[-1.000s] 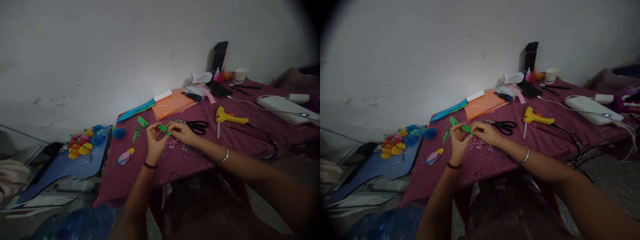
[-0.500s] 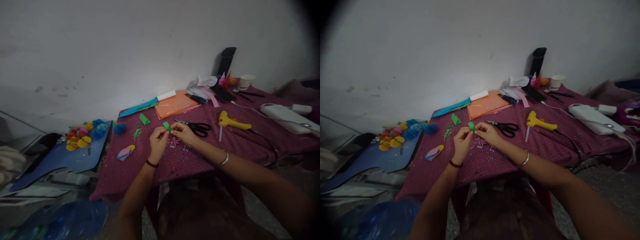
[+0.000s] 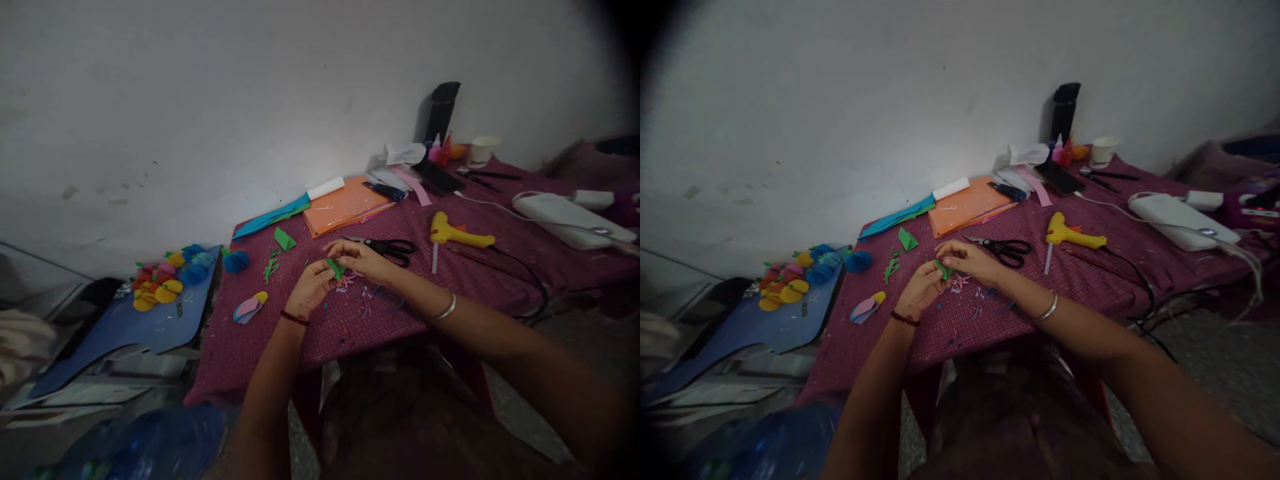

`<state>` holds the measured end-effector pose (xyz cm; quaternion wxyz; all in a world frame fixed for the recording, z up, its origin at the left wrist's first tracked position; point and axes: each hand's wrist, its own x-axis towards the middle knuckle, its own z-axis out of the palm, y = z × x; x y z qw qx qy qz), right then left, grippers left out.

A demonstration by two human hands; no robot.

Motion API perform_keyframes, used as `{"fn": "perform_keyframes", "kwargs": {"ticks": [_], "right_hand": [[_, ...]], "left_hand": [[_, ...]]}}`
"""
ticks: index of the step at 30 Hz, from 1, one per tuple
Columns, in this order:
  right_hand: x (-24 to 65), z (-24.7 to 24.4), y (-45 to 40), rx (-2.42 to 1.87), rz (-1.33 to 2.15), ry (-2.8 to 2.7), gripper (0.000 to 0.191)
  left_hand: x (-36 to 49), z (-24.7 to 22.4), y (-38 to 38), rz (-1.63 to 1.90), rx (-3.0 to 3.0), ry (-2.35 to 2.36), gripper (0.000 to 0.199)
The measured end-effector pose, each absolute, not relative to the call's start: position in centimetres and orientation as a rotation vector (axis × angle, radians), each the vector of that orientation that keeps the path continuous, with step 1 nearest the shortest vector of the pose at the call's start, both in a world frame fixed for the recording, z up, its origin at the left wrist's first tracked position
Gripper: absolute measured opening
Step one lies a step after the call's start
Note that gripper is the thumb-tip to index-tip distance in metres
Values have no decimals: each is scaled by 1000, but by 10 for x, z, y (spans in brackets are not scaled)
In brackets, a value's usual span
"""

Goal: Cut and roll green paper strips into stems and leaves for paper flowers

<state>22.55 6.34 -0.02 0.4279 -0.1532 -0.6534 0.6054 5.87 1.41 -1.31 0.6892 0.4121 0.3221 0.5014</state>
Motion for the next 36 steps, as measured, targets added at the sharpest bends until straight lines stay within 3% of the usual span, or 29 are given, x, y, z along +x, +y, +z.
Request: {"fn": "perform_keyframes", "kwargs": {"ticks": [10, 36], "right_hand": [[229, -1, 63, -253, 1735, -1707, 35], [232, -1, 65, -167, 1672, -1803, 30]], "left_hand": [[62, -11, 12, 1043, 942, 771, 35], [59, -14, 12, 1013, 995, 820, 34]]}}
